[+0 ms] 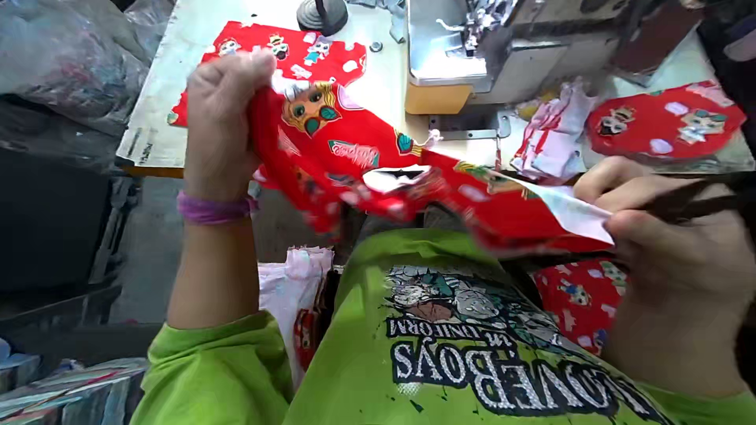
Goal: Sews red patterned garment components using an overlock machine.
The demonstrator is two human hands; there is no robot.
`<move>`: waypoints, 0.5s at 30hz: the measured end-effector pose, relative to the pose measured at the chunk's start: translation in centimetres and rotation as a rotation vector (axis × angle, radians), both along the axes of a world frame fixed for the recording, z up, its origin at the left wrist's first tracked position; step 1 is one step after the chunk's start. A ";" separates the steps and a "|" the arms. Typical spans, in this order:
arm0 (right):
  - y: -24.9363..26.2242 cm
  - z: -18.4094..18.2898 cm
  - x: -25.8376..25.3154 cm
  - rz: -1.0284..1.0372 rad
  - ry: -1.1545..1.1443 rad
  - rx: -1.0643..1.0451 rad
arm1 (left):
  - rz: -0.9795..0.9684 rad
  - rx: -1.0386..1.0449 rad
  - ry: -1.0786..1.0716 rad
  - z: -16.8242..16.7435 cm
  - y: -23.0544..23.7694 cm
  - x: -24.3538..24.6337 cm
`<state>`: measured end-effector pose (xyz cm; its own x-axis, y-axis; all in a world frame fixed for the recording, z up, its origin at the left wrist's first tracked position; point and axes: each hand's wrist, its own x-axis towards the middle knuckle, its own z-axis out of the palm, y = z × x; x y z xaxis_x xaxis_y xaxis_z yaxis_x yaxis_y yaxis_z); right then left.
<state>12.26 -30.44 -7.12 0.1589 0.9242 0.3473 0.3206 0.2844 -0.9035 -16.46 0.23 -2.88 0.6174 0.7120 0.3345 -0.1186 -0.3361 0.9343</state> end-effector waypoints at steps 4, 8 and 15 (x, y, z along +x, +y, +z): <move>-1.9 -4.1 -1.5 -0.363 -0.520 -0.768 | -0.434 0.327 0.348 0.3 -3.1 5.4; 0.8 -3.2 -2.7 -0.296 -0.082 -0.552 | -0.987 0.375 0.455 -0.8 -6.7 11.6; 2.9 2.0 -1.1 -0.052 0.504 -0.011 | -0.535 0.340 0.703 -2.5 -1.2 2.0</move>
<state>11.16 -27.56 -5.15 0.3503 0.9136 0.2062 -0.1426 0.2697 -0.9523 -14.49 -0.99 -5.42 0.9727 0.2091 -0.1009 0.2174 -0.6674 0.7123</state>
